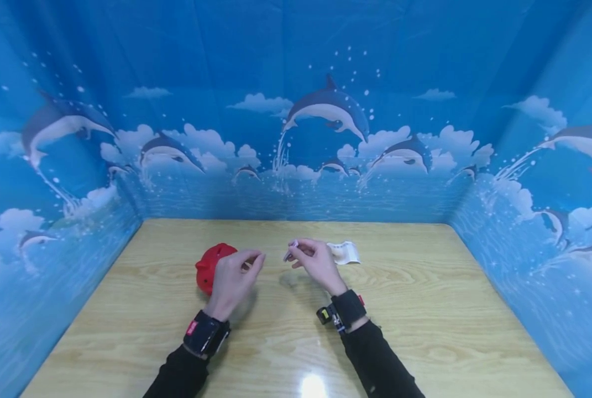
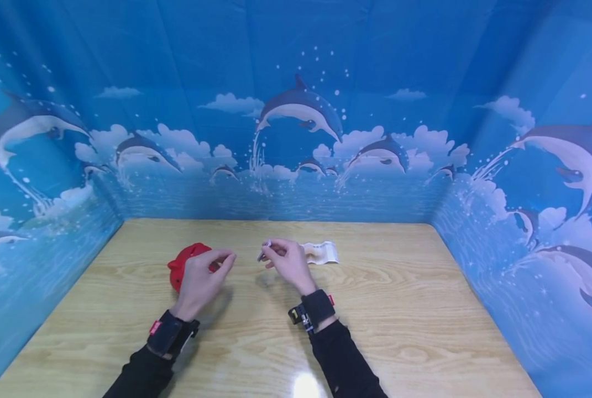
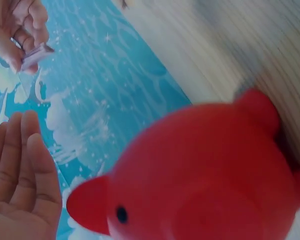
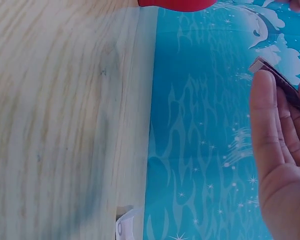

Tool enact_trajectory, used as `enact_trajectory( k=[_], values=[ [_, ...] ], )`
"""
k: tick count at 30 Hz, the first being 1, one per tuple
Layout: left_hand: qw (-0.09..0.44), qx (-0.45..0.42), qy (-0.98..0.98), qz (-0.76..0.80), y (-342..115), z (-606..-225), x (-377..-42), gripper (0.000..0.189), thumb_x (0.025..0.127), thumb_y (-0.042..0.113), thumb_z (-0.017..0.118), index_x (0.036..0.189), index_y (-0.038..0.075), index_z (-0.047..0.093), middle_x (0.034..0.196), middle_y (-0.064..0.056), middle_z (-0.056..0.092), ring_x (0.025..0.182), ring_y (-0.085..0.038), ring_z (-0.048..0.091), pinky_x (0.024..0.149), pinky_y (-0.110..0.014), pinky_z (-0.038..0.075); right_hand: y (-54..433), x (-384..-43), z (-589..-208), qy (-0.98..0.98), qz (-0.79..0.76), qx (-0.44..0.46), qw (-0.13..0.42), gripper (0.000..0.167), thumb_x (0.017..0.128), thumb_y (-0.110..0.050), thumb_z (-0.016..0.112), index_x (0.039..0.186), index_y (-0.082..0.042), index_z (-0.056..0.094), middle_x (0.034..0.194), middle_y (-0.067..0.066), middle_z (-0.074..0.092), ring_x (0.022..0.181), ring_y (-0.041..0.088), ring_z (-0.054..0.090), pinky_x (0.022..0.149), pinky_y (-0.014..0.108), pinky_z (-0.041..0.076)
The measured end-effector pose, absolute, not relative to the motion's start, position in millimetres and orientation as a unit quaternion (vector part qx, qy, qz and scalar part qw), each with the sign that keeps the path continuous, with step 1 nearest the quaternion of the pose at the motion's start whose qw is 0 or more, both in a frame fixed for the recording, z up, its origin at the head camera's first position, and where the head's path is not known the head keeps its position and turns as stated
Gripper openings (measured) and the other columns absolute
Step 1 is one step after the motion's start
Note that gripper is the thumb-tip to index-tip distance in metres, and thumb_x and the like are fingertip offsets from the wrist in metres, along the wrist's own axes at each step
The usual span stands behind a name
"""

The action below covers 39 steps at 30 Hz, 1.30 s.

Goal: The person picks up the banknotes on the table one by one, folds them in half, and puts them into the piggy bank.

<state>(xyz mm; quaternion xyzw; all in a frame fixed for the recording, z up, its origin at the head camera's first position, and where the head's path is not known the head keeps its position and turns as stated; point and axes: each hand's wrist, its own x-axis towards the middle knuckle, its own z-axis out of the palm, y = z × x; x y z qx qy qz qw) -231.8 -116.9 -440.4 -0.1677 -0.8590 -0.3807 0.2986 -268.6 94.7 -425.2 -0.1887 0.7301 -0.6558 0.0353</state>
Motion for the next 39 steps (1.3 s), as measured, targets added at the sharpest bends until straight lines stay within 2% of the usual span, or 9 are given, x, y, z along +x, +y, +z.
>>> enact_trajectory(
  k=[3,8,17,26,32,39],
  values=[
    [0.325,-0.17,-0.852,-0.374,-124.1,-438.8,-231.8,0.009,0.087,0.016,0.074,0.094,0.012,0.077,0.081,0.002,0.073,0.07,-0.006,0.064,0.062,-0.023,0.053,93.3,-267.9,-425.2,0.731,-0.655,-0.19,0.033,0.019,0.097,-0.005,0.059,0.109,0.008,0.065,0.099,0.032,0.068,0.097,0.051,0.064,0.077,0.048,0.059],
    [0.325,-0.192,-0.853,-0.361,-138.6,-436.1,-236.2,0.011,0.087,0.022,0.075,0.092,0.012,0.077,0.083,0.001,0.074,0.073,-0.009,0.066,0.064,-0.026,0.054,89.7,-265.7,-426.2,0.736,-0.648,-0.194,0.025,0.018,0.097,-0.005,0.058,0.108,0.008,0.065,0.097,0.03,0.069,0.092,0.044,0.068,0.076,0.047,0.059],
    [0.255,-0.202,-0.883,-0.337,-159.7,-430.9,-239.5,0.021,0.085,0.032,0.077,0.1,0.018,0.076,0.092,0.004,0.074,0.086,-0.012,0.067,0.073,-0.036,0.056,82.0,-261.1,-426.5,0.75,-0.628,-0.207,0.027,0.018,0.096,-0.005,0.06,0.108,0.007,0.066,0.096,0.028,0.07,0.094,0.05,0.065,0.077,0.053,0.057],
    [0.196,-0.148,-0.905,-0.346,-178.3,-429.0,-240.2,0.023,0.084,0.036,0.078,0.099,0.019,0.076,0.093,0.004,0.071,0.087,-0.016,0.063,0.077,-0.039,0.055,68.2,-258.1,-430.5,0.743,-0.629,-0.227,0.033,0.015,0.096,-0.003,0.059,0.103,0.009,0.066,0.094,0.029,0.07,0.091,0.048,0.067,0.073,0.043,0.06],
    [0.13,-0.093,-0.908,-0.388,-199.9,-430.1,-242.9,0.044,0.079,0.053,0.076,0.105,0.018,0.073,0.108,0.001,0.066,0.1,-0.022,0.058,0.082,-0.045,0.055,57.5,-254.4,-433.1,0.746,-0.626,-0.223,0.029,0.017,0.095,-0.003,0.061,0.106,0.009,0.067,0.094,0.028,0.071,0.088,0.046,0.068,0.071,0.043,0.06],
    [0.09,-0.076,-0.906,-0.407,-217.7,-436.4,-251.0,0.059,0.075,0.061,0.076,0.116,0.02,0.065,0.12,-0.002,0.06,0.11,-0.026,0.054,0.087,-0.047,0.054,50.1,-251.6,-431.0,0.747,-0.622,-0.234,0.018,0.015,0.094,-0.003,0.062,0.103,0.008,0.067,0.092,0.027,0.072,0.085,0.048,0.068,0.069,0.044,0.06]
  ],
)
